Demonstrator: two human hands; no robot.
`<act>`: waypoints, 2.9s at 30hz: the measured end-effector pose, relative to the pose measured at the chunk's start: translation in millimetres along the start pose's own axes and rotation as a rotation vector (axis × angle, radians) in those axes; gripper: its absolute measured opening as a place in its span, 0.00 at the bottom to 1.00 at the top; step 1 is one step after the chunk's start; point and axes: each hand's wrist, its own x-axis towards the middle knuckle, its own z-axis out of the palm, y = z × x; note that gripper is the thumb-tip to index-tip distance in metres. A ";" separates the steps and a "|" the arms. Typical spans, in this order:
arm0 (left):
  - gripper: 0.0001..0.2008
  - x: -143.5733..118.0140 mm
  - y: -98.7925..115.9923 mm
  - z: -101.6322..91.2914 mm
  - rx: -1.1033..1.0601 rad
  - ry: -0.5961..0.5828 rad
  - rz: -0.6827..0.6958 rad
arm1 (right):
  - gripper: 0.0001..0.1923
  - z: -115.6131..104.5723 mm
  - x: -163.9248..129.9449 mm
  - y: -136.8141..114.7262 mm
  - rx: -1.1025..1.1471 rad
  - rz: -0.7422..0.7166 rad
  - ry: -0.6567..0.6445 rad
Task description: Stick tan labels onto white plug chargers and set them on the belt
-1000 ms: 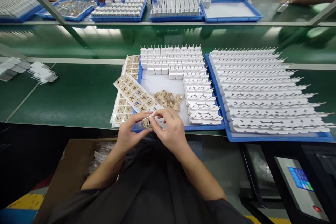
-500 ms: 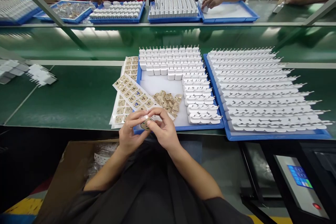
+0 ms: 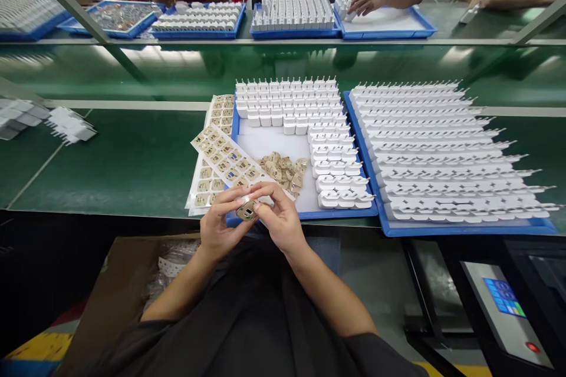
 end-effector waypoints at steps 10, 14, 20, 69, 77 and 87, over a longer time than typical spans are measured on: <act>0.21 -3.8 3.5 -4.5 -0.080 -0.018 -0.345 | 0.02 -14.8 3.5 -15.4 -0.525 -0.423 -0.115; 0.20 -1.6 1.4 -11.2 -0.100 0.009 -0.523 | 0.02 -28.5 6.3 -13.3 -0.380 -0.377 -0.114; 0.21 -0.1 -8.5 -36.9 0.025 0.059 -0.594 | 0.09 -55.2 31.6 0.7 -0.907 -0.248 0.187; 0.17 94.8 -70.0 -23.0 0.753 -0.510 -0.209 | 0.05 -51.7 51.8 7.0 -0.684 -0.220 -0.113; 0.25 188.1 -120.5 15.8 0.868 -0.416 -0.233 | 0.06 -50.5 47.1 4.8 -0.784 -0.265 -0.116; 0.19 145.7 -82.0 0.3 0.109 -0.248 -0.456 | 0.08 -57.0 45.0 11.2 -0.608 -0.265 -0.025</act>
